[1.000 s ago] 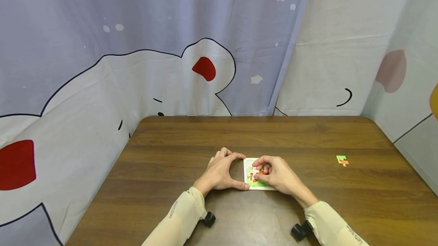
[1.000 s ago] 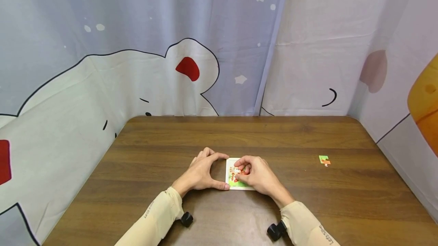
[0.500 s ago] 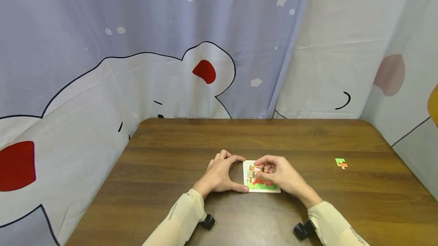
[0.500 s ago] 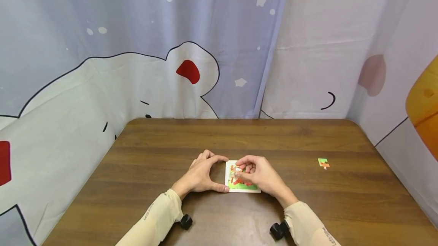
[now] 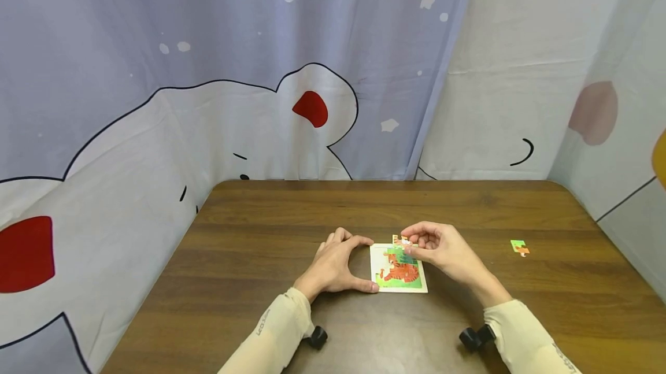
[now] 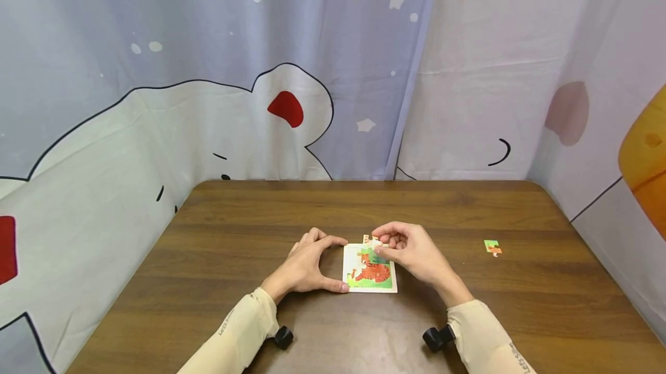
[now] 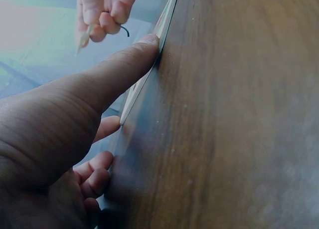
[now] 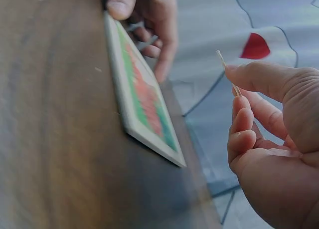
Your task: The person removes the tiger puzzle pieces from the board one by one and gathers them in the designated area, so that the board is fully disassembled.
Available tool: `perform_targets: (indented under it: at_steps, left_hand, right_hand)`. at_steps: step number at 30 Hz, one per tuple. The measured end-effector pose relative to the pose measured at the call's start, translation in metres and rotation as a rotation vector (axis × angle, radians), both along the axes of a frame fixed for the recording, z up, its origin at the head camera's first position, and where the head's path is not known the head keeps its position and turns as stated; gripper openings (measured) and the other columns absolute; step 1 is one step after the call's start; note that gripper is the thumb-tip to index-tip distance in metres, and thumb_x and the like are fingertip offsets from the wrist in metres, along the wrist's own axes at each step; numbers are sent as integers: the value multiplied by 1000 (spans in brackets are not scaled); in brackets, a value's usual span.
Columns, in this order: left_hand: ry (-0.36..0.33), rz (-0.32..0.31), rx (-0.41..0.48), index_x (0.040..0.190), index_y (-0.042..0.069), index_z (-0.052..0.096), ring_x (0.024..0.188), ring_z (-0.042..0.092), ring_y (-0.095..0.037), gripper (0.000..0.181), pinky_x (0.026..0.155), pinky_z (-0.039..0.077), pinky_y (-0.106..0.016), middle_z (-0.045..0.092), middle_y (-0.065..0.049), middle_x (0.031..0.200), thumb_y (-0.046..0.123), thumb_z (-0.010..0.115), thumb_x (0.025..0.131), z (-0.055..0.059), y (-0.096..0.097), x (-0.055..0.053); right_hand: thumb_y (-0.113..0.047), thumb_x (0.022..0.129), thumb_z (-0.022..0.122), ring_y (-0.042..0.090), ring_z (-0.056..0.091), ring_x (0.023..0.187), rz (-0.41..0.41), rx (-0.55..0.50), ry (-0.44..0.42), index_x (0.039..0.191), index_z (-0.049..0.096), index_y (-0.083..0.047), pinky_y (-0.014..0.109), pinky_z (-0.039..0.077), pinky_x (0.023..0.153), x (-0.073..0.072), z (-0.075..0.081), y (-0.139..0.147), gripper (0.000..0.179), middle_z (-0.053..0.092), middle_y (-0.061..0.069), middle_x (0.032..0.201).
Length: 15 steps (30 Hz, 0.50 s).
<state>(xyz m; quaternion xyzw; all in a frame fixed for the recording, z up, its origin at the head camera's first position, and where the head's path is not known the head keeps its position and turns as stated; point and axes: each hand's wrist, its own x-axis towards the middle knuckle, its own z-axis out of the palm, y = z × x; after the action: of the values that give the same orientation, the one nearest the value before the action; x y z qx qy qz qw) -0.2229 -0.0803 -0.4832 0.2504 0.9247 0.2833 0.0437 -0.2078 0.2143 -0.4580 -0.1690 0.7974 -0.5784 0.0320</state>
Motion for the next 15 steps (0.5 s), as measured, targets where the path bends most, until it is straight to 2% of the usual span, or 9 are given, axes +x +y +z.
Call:
perform_targets:
  at_steps: [7,15]
  left_hand:
    - [1,-3,-3,151,32,67,115,48,-21,96,99,39,-42,50,1,128,62,105,67,0,1,0]
    - [6,-3,-7,151,32,67,115,48,-21,96,99,39,-43,50,0,128,62,105,67,-2,0,-1]
  right_hand:
    - [-3,95,87,9,64,85,-70,-26,2,124,75,6,20,56,73,0,17,23,33,69,8,99]
    - [-7,97,88,8,64,85,-141,47,73,126,76,3,19,56,73,3,30,55,33,71,3,98]
